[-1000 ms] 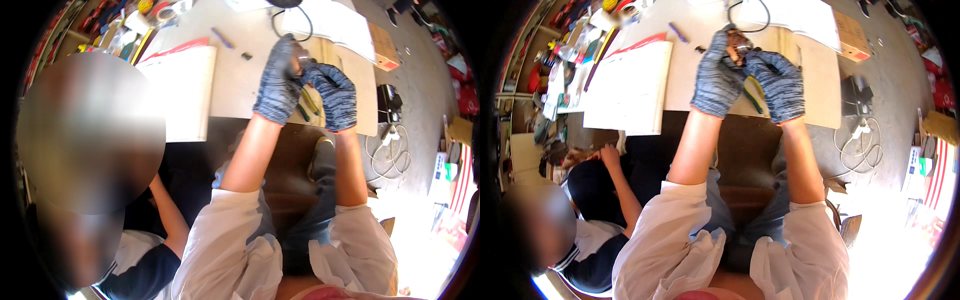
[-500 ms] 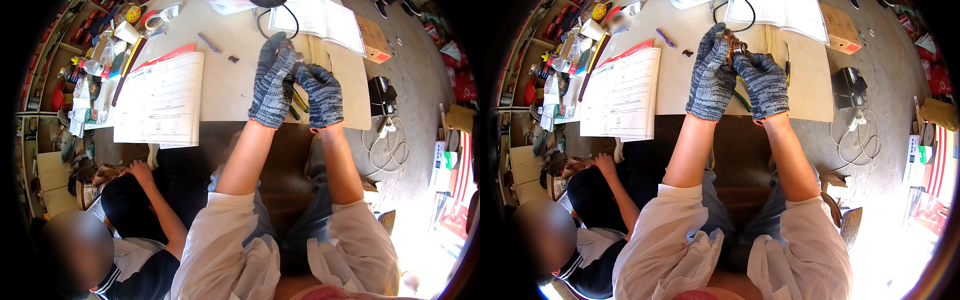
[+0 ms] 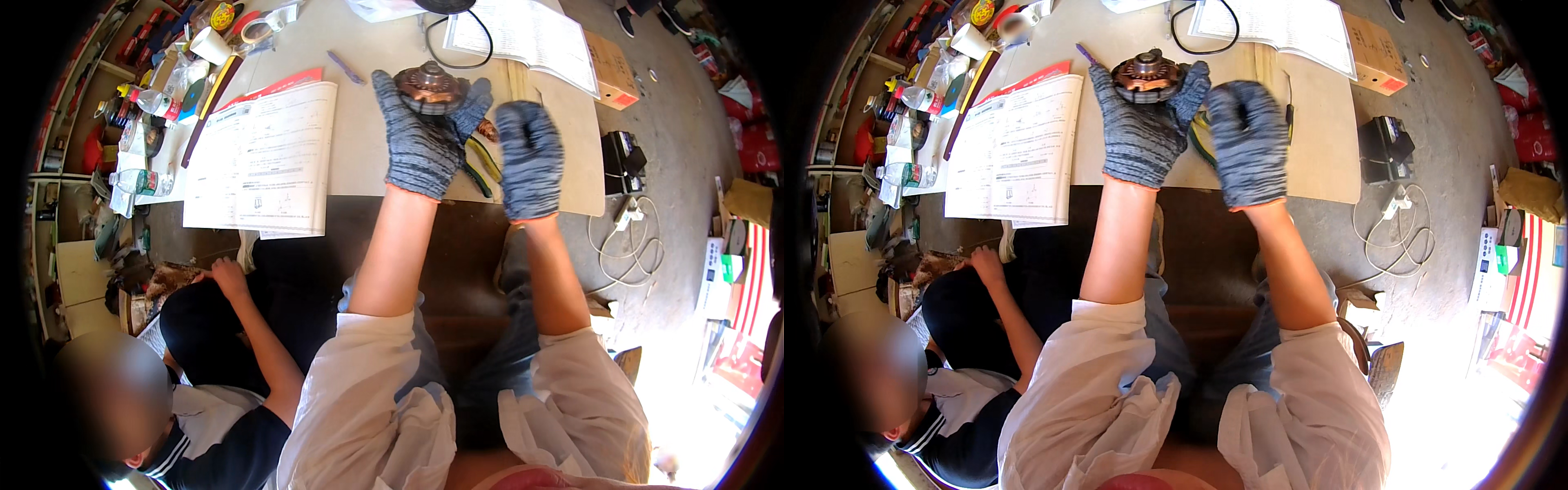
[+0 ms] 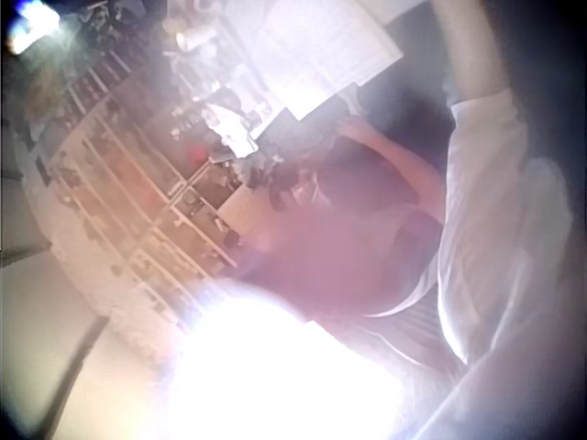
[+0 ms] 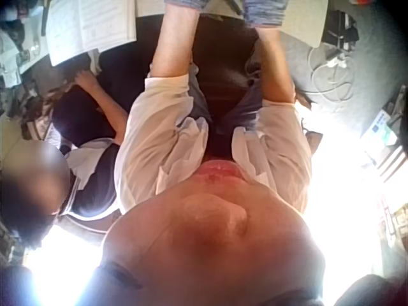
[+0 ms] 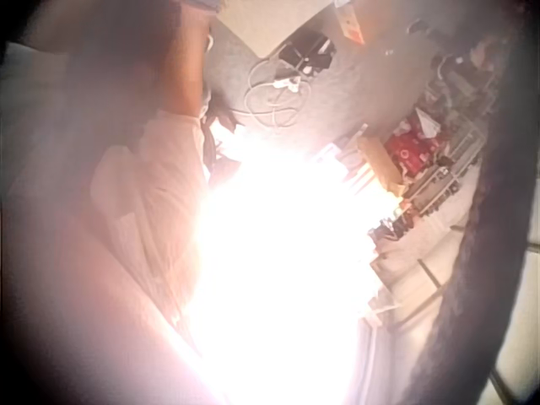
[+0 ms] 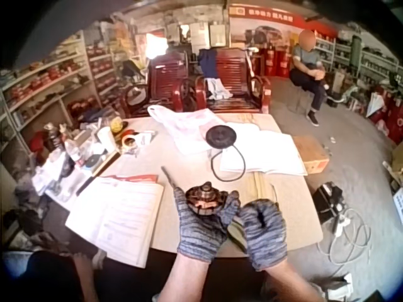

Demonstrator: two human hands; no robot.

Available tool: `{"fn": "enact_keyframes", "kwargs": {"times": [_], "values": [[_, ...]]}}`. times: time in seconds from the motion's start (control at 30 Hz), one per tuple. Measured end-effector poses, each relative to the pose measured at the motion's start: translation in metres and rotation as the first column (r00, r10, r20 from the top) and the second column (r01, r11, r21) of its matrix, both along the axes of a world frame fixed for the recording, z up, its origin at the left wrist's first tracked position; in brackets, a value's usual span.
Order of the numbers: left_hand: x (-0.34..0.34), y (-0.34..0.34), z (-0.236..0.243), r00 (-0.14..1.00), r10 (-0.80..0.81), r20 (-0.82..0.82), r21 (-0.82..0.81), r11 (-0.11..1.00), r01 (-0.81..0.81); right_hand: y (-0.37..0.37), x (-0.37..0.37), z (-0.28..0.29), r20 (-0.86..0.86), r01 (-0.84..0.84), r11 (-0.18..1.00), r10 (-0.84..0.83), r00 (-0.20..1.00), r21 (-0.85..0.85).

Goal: The person sits at a table and winds a copper wire around a cylindrical metal component using gloved hands. They repeatedly wrap the wire, adjust the coil, and inspect the assembly while referencing an open manual on the table.

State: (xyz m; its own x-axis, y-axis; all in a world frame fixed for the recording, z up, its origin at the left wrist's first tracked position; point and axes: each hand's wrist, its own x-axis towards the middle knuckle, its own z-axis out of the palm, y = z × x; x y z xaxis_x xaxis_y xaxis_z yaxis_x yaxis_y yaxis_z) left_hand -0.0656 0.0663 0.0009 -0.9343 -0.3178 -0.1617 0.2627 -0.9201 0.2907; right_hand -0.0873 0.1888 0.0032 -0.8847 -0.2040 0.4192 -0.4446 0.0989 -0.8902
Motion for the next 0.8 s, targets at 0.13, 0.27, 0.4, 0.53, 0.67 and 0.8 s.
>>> {"fn": "enact_keyframes", "kwargs": {"times": [0.13,0.27,0.4,0.53,0.67,0.8], "values": [[0.001,-0.007,-0.003,0.997,-0.081,-0.012,0.017,0.997,0.081,0.013,-0.015,0.007,0.284,0.005,0.952,0.087,0.955,-0.306],[0.005,-0.005,-0.007,0.988,-0.145,-0.043,0.017,0.989,0.146,0.012,-0.012,0.009,0.348,-0.016,0.8,0.279,0.895,-0.6],[-0.002,0.006,-0.006,0.957,-0.257,-0.136,0.132,0.952,0.275,0.042,-0.041,0.001,0.255,-0.094,0.59,0.481,0.839,-0.802],[0.005,-0.003,-0.007,0.897,-0.395,-0.2,0.042,0.911,0.411,0.049,-0.044,0.021,0.253,-0.029,0.754,0.256,0.933,-0.657],[-0.004,0.003,-0.023,0.784,-0.555,-0.278,-0.056,0.824,0.563,0.069,-0.047,0.023,0.055,-0.003,0.99,0.011,0.998,-0.139],[0.007,0.011,0.01,0.716,-0.633,-0.293,0.034,0.742,0.67,0.068,-0.037,0.035,-0.04,0.21,0.977,-0.209,0.977,0.035]]}}
